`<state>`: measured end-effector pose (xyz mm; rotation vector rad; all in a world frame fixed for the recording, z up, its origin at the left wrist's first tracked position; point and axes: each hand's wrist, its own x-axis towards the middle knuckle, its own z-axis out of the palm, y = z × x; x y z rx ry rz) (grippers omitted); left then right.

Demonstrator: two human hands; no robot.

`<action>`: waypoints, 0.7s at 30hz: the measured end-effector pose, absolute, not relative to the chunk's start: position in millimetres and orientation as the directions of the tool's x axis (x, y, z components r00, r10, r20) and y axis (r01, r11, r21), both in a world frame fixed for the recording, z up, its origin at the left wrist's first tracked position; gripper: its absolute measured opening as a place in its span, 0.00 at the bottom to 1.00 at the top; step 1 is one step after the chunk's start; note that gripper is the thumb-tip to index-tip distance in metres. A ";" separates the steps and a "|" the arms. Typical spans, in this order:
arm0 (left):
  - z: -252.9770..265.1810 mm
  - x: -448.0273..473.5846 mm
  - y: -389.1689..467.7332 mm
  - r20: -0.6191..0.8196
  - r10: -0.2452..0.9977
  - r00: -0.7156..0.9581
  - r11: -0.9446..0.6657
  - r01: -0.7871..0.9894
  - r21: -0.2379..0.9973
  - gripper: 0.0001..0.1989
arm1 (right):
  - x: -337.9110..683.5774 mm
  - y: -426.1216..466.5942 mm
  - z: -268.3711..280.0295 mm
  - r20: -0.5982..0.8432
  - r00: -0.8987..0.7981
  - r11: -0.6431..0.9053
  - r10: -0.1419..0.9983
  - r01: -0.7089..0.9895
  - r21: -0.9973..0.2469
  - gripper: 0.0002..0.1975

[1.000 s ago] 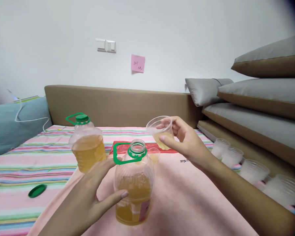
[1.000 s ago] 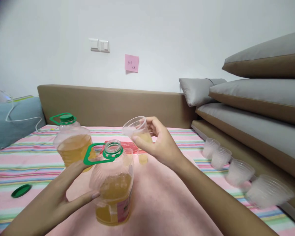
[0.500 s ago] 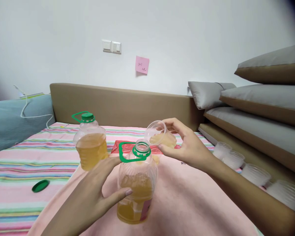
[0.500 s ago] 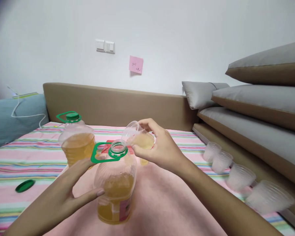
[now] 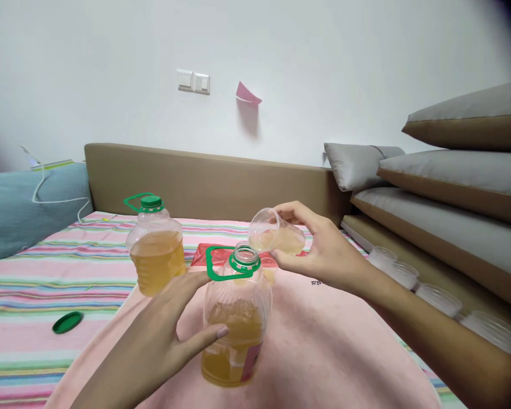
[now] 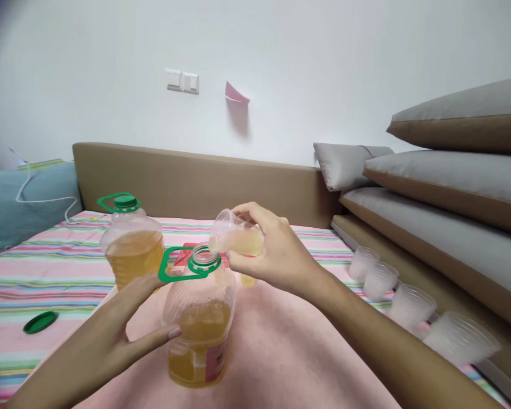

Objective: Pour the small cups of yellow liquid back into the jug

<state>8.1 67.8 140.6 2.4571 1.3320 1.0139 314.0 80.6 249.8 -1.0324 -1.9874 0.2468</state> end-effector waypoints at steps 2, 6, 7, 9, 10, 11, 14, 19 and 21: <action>140.5 7.9 67.6 0.474 0.800 0.367 -0.578 0.680 0.450 0.33 | 313.1 79.5 251.9 0.600 -0.292 0.638 0.745 0.573 -0.513 0.22; 139.1 7.8 69.0 0.472 0.803 0.365 -0.575 0.681 0.453 0.33 | 310.0 75.9 257.9 0.590 -0.310 0.639 0.745 0.582 -0.502 0.22; 138.5 7.7 69.4 0.479 0.799 0.365 -0.580 0.681 0.447 0.33 | 309.4 74.9 259.3 0.589 -0.314 0.641 0.745 0.584 -0.499 0.23; 137.1 7.3 70.0 0.497 0.789 0.362 -0.587 0.682 0.435 0.33 | 308.8 73.6 261.2 0.584 -0.320 0.641 0.746 0.582 -0.501 0.23; 136.4 7.0 70.3 0.508 0.783 0.359 -0.591 0.683 0.429 0.34 | 308.8 73.2 261.7 0.580 -0.321 0.639 0.749 0.581 -0.504 0.22; 135.9 6.8 70.5 0.516 0.779 0.357 -0.594 0.684 0.423 0.34 | 309.0 73.1 262.0 0.575 -0.321 0.636 0.752 0.581 -0.507 0.23; 135.5 6.6 71.1 0.523 0.774 0.358 -0.597 0.687 0.414 0.34 | 309.5 73.2 262.0 0.571 -0.321 0.633 0.756 0.583 -0.510 0.23; 139.4 7.4 71.1 0.544 0.749 0.378 -0.625 0.676 0.391 0.33 | 308.7 72.8 263.0 0.547 -0.302 0.598 0.781 0.612 -0.517 0.25; 141.2 7.9 70.7 0.556 0.737 0.384 -0.636 0.673 0.377 0.33 | 308.6 72.4 263.6 0.548 -0.300 0.597 0.781 0.616 -0.514 0.26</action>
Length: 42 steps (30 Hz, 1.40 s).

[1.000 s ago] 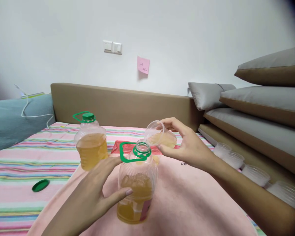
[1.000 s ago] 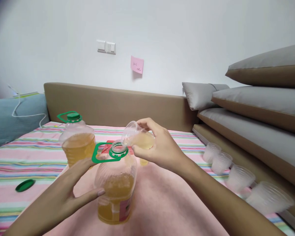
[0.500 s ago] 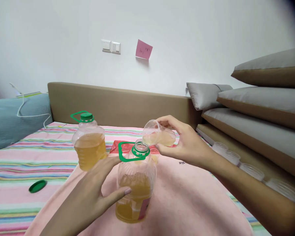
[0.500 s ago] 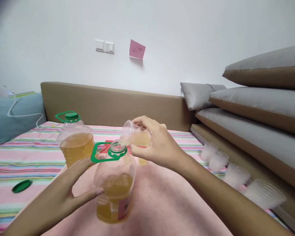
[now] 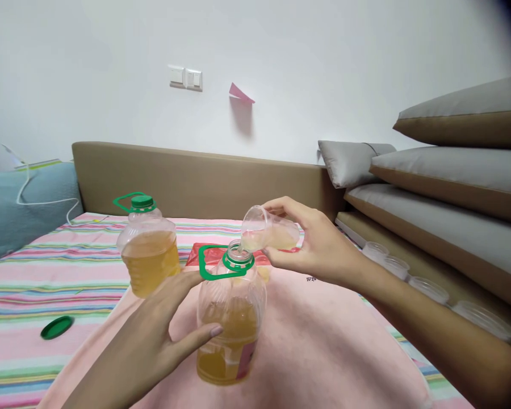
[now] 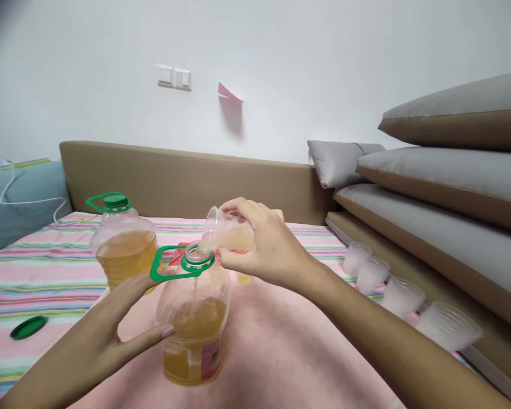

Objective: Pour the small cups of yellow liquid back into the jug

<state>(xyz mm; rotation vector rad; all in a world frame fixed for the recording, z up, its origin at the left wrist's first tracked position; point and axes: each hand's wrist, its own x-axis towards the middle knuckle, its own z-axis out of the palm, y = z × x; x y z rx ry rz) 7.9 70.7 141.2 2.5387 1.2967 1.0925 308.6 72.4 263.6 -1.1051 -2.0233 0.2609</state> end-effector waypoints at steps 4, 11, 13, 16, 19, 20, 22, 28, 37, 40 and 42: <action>142.4 8.8 71.1 0.572 0.718 0.396 -0.653 0.668 0.358 0.32 | 308.6 72.0 264.9 0.557 -0.298 0.599 0.775 0.629 -0.496 0.26; 139.5 8.6 73.2 0.629 0.684 0.370 -0.656 0.690 0.307 0.32 | 308.4 70.8 268.9 0.570 -0.326 0.619 0.754 0.642 -0.452 0.25; 139.3 8.0 73.2 0.629 0.682 0.373 -0.657 0.690 0.304 0.32 | 308.4 70.6 269.9 0.573 -0.331 0.623 0.749 0.647 -0.440 0.24; 138.4 6.9 73.3 0.609 0.692 0.388 -0.658 0.686 0.310 0.33 | 307.7 70.6 271.5 0.578 -0.335 0.625 0.744 0.655 -0.425 0.24; 136.1 5.8 74.3 0.613 0.695 0.376 -0.650 0.694 0.310 0.33 | 306.8 70.2 273.6 0.578 -0.346 0.629 0.739 0.661 -0.409 0.25; 135.4 5.5 74.6 0.617 0.694 0.370 -0.646 0.698 0.309 0.33 | 306.6 70.0 274.3 0.577 -0.353 0.632 0.737 0.661 -0.404 0.25; 135.0 5.3 74.8 0.625 0.693 0.359 -0.639 0.708 0.301 0.33 | 306.6 69.6 275.6 0.572 -0.365 0.637 0.734 0.663 -0.394 0.26; 142.4 8.5 72.9 0.640 0.667 0.381 -0.673 0.677 0.298 0.32 | 307.6 70.3 277.1 0.584 -0.393 0.645 0.711 0.694 -0.319 0.26; 143.9 9.8 73.4 0.627 0.678 0.383 -0.673 0.667 0.320 0.32 | 306.6 66.3 282.9 0.536 -0.414 0.612 0.736 0.744 -0.266 0.25; 142.4 8.6 73.8 0.623 0.682 0.383 -0.670 0.669 0.322 0.32 | 306.5 66.9 284.4 0.525 -0.433 0.612 0.733 0.756 -0.231 0.25; 141.0 7.7 74.6 0.617 0.690 0.378 -0.661 0.676 0.325 0.32 | 306.2 68.1 285.3 0.523 -0.447 0.616 0.726 0.760 -0.206 0.25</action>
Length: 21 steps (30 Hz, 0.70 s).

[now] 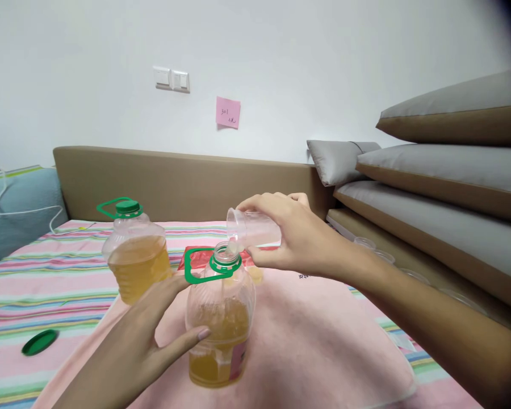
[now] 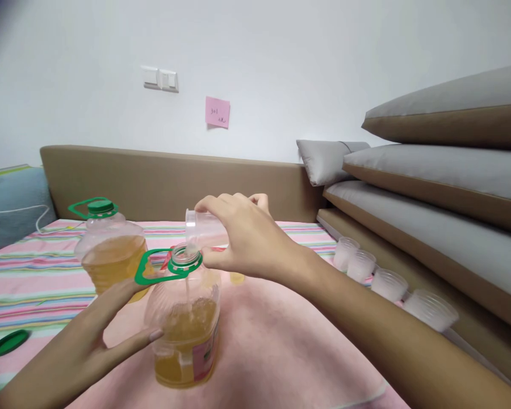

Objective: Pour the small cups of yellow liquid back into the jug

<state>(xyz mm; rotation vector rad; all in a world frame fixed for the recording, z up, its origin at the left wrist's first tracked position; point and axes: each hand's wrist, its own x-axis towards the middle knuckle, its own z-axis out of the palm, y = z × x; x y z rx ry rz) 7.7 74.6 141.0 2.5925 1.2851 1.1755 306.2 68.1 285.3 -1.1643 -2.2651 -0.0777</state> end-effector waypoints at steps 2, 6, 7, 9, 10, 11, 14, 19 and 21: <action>139.6 6.8 75.7 0.608 0.701 0.372 -0.650 0.684 0.331 0.33 | 305.8 69.3 286.3 0.521 -0.460 0.621 0.719 0.761 -0.185 0.25; 137.7 5.5 77.3 0.596 0.714 0.367 -0.638 0.691 0.339 0.33 | 305.2 71.0 289.3 0.513 -0.479 0.628 0.713 0.761 -0.162 0.24; 137.6 5.3 77.5 0.596 0.712 0.372 -0.642 0.688 0.339 0.33 | 305.0 71.3 290.3 0.509 -0.483 0.630 0.712 0.760 -0.160 0.24; 137.8 5.3 77.7 0.598 0.704 0.383 -0.653 0.679 0.335 0.33 | 304.2 71.4 292.8 0.502 -0.491 0.632 0.712 0.760 -0.153 0.25; 138.1 5.3 77.8 0.600 0.701 0.385 -0.657 0.677 0.332 0.33 | 303.7 71.4 294.1 0.499 -0.493 0.631 0.712 0.762 -0.148 0.25; 138.4 5.4 77.9 0.602 0.698 0.388 -0.659 0.676 0.329 0.32 | 303.1 71.2 295.4 0.493 -0.497 0.630 0.714 0.763 -0.144 0.25; 140.0 6.0 77.8 0.607 0.691 0.392 -0.667 0.669 0.328 0.32 | 301.4 70.8 298.6 0.478 -0.506 0.628 0.718 0.767 -0.132 0.24; 142.1 6.6 76.8 0.605 0.687 0.402 -0.676 0.659 0.329 0.31 | 300.1 70.9 301.4 0.481 -0.525 0.638 0.702 0.764 -0.098 0.23; 141.9 6.1 76.2 0.599 0.692 0.403 -0.672 0.662 0.332 0.32 | 299.3 71.0 302.3 0.475 -0.531 0.639 0.701 0.764 -0.090 0.23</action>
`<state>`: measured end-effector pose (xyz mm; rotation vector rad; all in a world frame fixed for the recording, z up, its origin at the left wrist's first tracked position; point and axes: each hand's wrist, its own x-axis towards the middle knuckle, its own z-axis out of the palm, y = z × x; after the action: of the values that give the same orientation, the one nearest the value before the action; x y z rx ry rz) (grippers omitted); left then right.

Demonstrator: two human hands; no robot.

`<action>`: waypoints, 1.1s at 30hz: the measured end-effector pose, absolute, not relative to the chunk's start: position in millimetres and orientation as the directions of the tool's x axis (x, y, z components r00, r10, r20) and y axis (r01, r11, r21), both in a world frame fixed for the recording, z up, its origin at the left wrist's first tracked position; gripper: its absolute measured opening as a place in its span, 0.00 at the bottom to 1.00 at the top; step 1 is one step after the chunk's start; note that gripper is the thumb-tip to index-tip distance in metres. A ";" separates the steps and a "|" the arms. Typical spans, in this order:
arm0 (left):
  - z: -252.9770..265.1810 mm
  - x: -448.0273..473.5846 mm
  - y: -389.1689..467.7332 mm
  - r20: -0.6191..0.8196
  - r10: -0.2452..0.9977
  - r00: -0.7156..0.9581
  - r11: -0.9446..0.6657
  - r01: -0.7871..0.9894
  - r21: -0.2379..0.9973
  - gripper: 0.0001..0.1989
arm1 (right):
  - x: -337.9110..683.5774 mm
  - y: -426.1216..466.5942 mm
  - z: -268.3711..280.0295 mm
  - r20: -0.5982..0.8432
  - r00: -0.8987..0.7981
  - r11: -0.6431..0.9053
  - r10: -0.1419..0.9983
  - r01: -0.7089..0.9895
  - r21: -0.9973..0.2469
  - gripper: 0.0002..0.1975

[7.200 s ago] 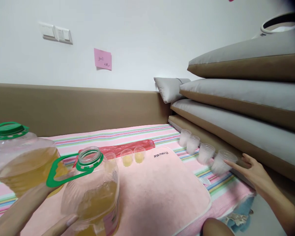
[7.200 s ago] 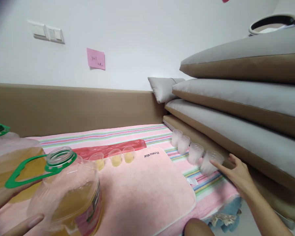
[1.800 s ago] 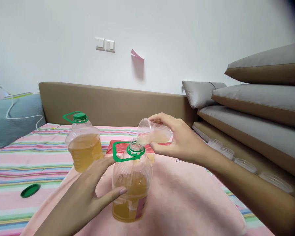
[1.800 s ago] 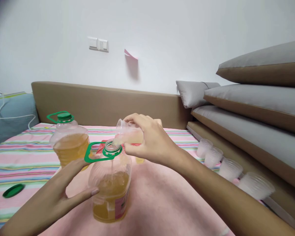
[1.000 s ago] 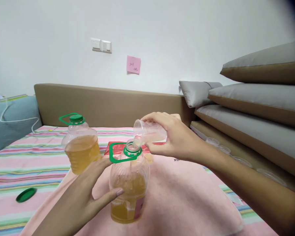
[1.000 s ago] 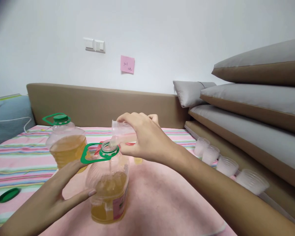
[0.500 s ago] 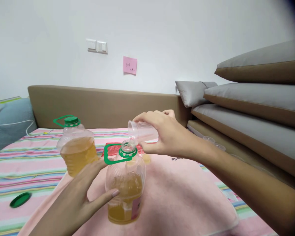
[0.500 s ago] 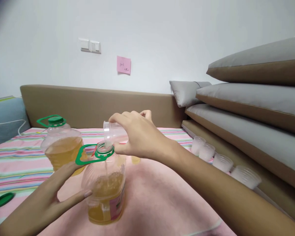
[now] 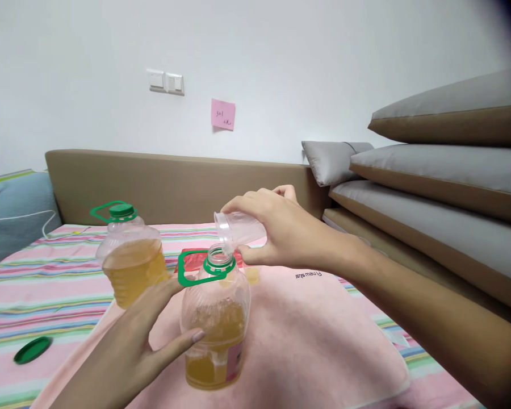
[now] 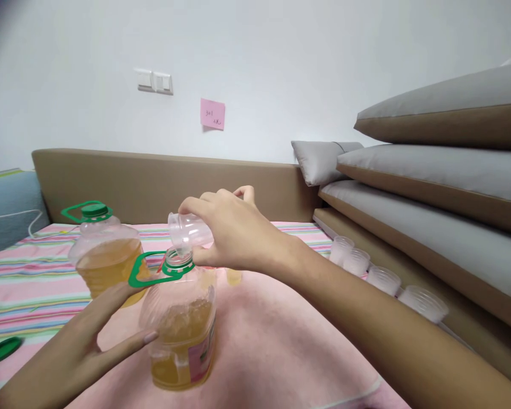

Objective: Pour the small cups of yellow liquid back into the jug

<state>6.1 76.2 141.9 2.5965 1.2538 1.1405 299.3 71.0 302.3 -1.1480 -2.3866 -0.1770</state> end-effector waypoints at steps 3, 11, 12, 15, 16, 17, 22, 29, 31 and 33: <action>141.9 5.5 75.2 0.597 0.695 0.400 -0.666 0.671 0.326 0.32 | 297.8 71.0 303.5 0.471 -0.546 0.645 0.693 0.761 -0.068 0.23; 144.3 7.0 74.8 0.590 0.706 0.392 -0.659 0.668 0.346 0.32 | 298.1 71.8 303.7 0.464 -0.563 0.657 0.683 0.752 -0.054 0.21; 143.8 6.8 75.1 0.594 0.703 0.393 -0.662 0.666 0.344 0.32 | 298.0 71.7 304.2 0.459 -0.568 0.660 0.683 0.749 -0.056 0.21; 142.2 6.0 75.8 0.595 0.705 0.385 -0.657 0.671 0.344 0.31 | 297.3 70.8 306.5 0.442 -0.574 0.659 0.689 0.751 -0.052 0.21; 141.9 5.9 76.0 0.598 0.704 0.383 -0.656 0.673 0.341 0.31 | 297.1 70.6 307.2 0.436 -0.577 0.657 0.691 0.752 -0.047 0.21; 141.7 5.8 76.2 0.604 0.700 0.380 -0.657 0.674 0.337 0.31 | 296.9 70.4 307.9 0.432 -0.580 0.657 0.690 0.753 -0.039 0.21; 139.8 5.3 77.6 0.606 0.696 0.386 -0.658 0.679 0.324 0.31 | 295.9 70.2 311.4 0.425 -0.617 0.664 0.662 0.746 0.050 0.23; 139.4 4.9 77.4 0.587 0.714 0.381 -0.643 0.690 0.334 0.30 | 291.2 68.4 317.5 0.385 -0.635 0.663 0.669 0.744 0.076 0.19; 141.5 5.6 76.4 0.591 0.707 0.388 -0.651 0.684 0.329 0.30 | 291.3 69.0 318.0 0.389 -0.640 0.672 0.662 0.737 0.071 0.19; 143.1 6.3 75.6 0.593 0.704 0.391 -0.654 0.684 0.324 0.30 | 292.0 69.7 318.0 0.395 -0.640 0.673 0.659 0.736 0.069 0.20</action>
<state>6.3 75.6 143.1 2.5976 1.2956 1.1288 292.0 69.7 318.0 -1.1021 -2.5518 -0.3194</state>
